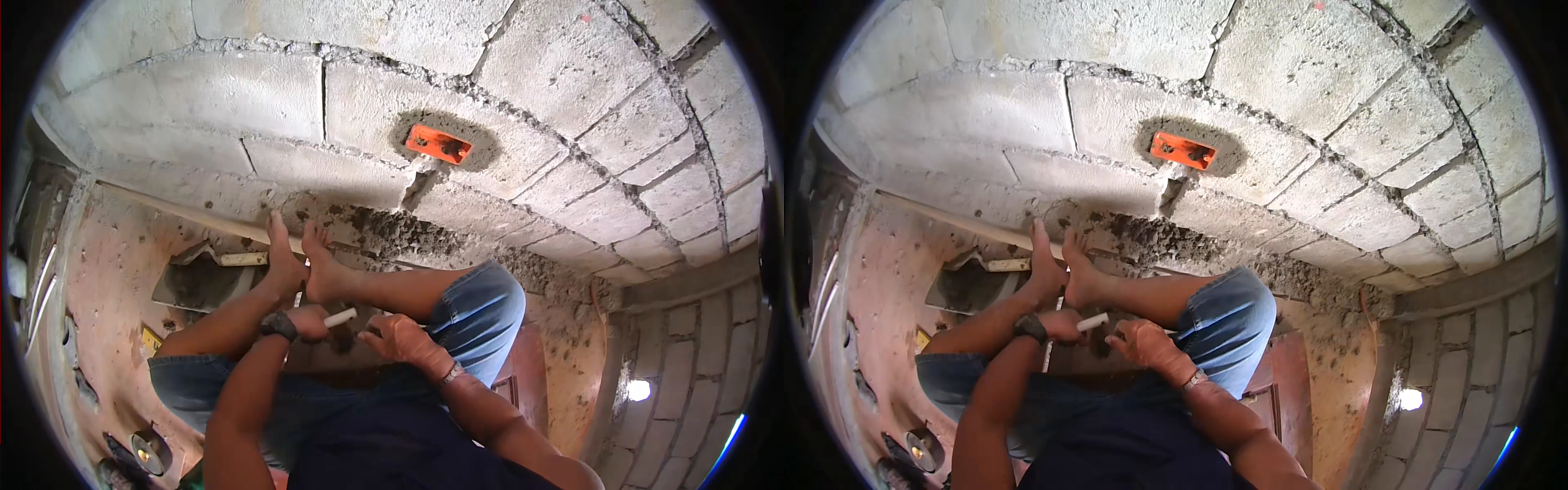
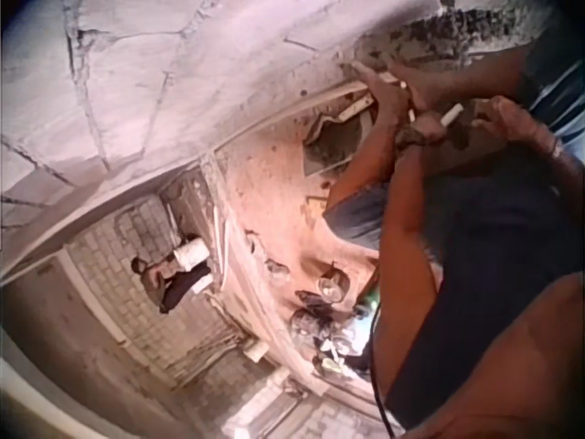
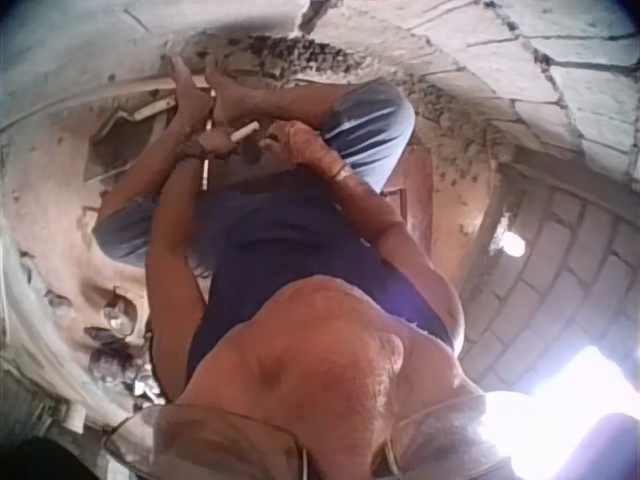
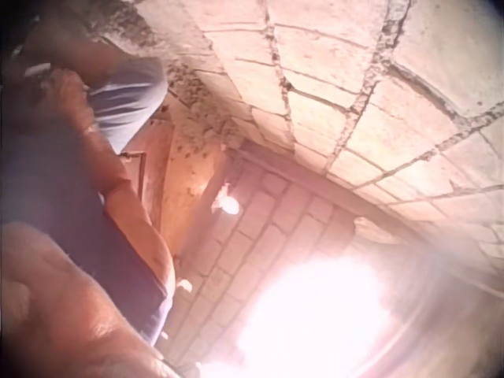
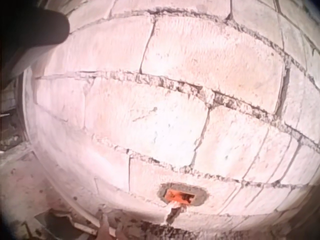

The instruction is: Installing and securing an electrical junction box into a masonry wall using mortar.

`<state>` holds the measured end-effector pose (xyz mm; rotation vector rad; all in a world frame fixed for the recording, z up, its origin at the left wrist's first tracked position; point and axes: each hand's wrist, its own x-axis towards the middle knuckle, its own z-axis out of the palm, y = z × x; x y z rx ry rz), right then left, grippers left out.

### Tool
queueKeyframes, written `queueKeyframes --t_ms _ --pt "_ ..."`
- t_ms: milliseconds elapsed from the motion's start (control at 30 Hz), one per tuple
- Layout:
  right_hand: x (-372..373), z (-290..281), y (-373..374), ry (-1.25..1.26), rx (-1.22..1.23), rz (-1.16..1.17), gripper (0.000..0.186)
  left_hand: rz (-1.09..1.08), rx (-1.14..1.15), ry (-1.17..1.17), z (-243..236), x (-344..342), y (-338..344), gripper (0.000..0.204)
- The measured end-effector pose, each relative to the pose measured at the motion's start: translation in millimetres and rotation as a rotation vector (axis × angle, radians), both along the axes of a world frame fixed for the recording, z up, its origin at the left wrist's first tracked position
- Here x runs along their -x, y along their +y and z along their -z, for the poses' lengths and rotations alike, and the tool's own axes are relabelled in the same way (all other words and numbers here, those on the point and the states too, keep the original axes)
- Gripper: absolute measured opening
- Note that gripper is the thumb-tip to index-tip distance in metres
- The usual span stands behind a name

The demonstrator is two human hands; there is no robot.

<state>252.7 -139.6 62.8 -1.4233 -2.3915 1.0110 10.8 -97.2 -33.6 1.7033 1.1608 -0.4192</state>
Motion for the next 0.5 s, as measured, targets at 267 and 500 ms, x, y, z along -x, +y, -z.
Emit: queueKeyframes --t_ms 267,500 --pt "7.4 -10.7 13.6 0.187 -0.162 0.060 0.044 -0.562 -0.206 -0.395 -100.9 -37.4 8.5 0.032" --pt "2.7 -35.0 52.0 0.193 -0.261 0.133 0.034 -0.559 -0.728 -0.585 -81.6 -85.8 29.9 0.045"
